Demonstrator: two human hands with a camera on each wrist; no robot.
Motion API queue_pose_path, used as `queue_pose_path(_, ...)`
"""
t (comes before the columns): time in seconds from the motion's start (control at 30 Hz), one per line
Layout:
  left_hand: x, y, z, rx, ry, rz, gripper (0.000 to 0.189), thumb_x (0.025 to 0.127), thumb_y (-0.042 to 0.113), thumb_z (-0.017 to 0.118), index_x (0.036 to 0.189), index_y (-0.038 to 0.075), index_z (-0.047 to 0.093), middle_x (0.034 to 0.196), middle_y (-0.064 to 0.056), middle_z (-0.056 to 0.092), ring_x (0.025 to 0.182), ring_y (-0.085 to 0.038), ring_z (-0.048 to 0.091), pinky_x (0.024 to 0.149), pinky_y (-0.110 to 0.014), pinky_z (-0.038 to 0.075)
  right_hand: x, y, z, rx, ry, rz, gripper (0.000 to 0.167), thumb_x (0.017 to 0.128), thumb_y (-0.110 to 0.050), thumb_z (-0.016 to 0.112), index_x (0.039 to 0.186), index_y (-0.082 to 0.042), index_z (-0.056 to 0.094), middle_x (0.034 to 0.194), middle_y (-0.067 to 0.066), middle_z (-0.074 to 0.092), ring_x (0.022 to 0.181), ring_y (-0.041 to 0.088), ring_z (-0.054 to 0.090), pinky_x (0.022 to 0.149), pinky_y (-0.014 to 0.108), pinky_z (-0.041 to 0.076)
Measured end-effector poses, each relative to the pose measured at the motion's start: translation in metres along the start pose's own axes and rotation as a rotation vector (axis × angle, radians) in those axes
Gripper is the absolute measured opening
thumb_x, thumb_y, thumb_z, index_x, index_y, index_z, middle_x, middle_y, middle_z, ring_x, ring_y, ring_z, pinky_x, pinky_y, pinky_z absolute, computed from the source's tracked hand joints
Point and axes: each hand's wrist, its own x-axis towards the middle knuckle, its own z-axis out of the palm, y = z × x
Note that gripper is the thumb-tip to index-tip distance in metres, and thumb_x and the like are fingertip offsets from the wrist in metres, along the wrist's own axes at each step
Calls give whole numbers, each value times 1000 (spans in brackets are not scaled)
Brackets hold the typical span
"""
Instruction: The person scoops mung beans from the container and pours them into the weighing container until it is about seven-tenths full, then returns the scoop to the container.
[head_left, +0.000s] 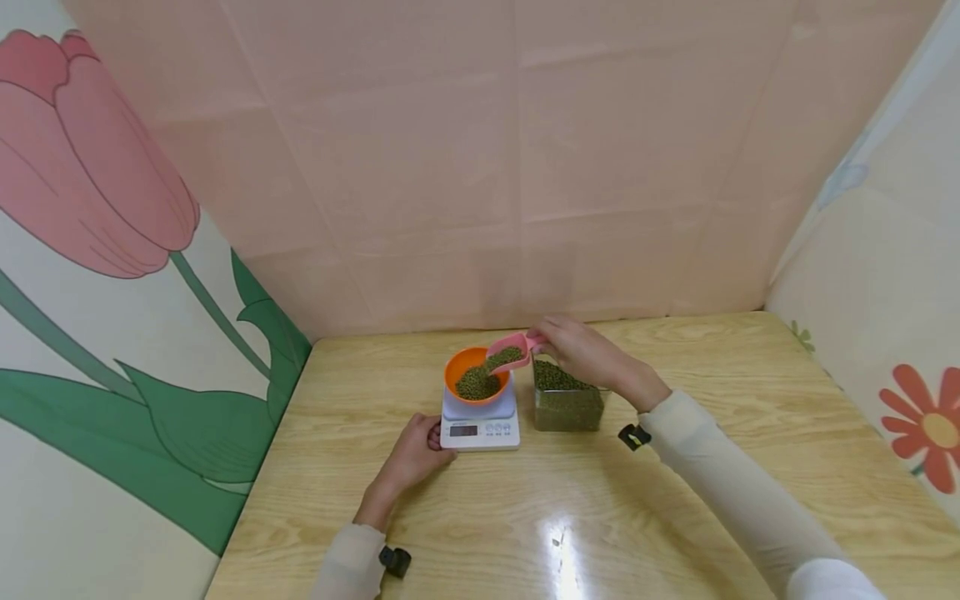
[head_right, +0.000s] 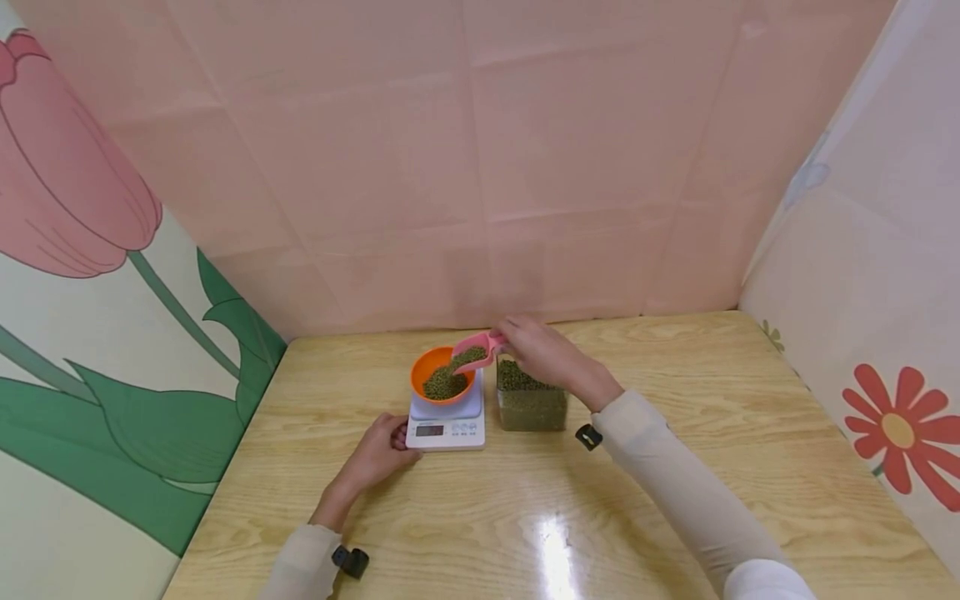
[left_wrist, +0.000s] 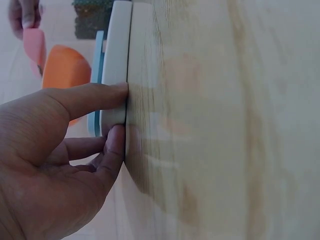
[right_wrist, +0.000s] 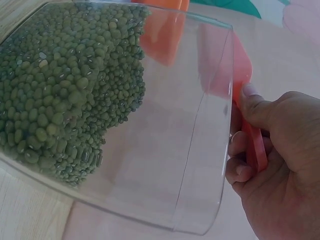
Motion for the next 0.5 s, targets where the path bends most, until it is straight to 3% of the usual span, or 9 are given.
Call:
queue_pose_path(0.27,0,-1,1,-6,-6,-2,60,87,6,85,139,-13,60,109,-14,55,92,-18,53,74,-19,48,1,-1,-1,-10,-9,-5,26,103,-12,70,125,0,71,114,13,73,108,29,72,96,43,61)
queue_pose_path(0.5,0,-1,1,-17,-9,2,60,88,6,85,139,-13,60,110,-15,55,92,-18,53,74,-19,48,4,-2,0,-24,-11,-34,24,101,-12,72,122,0,72,112,11,74,107,27,72,95,40,61)
